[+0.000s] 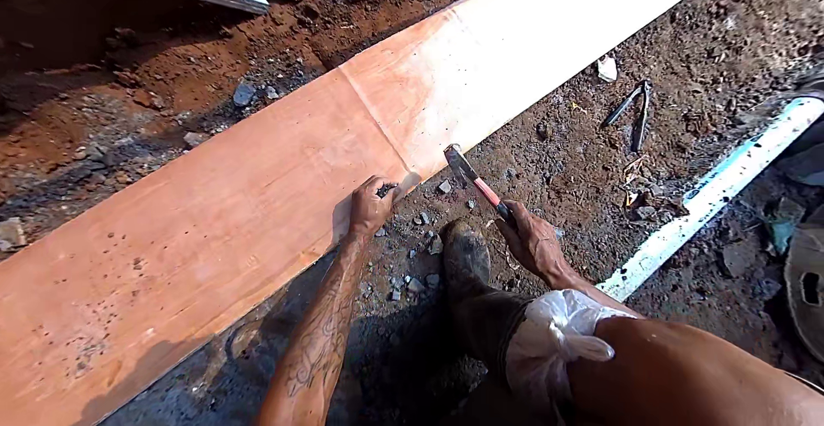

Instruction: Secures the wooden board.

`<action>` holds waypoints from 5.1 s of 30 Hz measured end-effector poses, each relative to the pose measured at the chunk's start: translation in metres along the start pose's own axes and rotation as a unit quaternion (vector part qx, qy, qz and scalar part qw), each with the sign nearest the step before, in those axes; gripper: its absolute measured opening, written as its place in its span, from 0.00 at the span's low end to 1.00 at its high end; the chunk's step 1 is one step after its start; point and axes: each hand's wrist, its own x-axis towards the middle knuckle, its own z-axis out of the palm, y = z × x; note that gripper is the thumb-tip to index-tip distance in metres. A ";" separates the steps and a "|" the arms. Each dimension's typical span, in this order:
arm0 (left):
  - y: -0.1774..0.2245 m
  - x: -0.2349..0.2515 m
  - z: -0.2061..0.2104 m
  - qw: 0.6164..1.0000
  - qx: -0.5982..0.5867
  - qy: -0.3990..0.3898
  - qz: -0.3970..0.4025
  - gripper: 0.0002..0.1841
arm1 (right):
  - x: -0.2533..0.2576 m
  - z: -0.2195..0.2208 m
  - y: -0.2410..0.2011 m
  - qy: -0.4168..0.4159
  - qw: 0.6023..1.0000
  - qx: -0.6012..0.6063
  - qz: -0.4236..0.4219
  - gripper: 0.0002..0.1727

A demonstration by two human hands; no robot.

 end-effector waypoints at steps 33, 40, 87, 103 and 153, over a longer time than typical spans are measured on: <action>0.029 -0.019 -0.052 0.933 0.312 -0.175 0.034 0.16 | 0.197 0.043 0.038 0.047 0.627 0.650 0.427 0.48; 0.019 -0.037 -0.056 0.891 0.412 -0.177 0.067 0.30 | 0.196 0.048 0.016 0.037 0.637 0.620 0.457 0.48; 0.007 -0.044 -0.048 0.940 0.326 -0.103 -0.012 0.32 | 0.216 0.086 0.026 0.113 0.316 0.928 0.164 0.44; 0.015 -0.035 -0.050 0.923 0.334 -0.177 -0.066 0.38 | 0.218 0.086 0.021 0.169 0.363 0.894 0.201 0.39; 0.056 -0.084 0.021 0.980 0.149 -0.130 0.030 0.18 | 0.215 0.085 0.016 0.180 0.463 0.824 0.273 0.41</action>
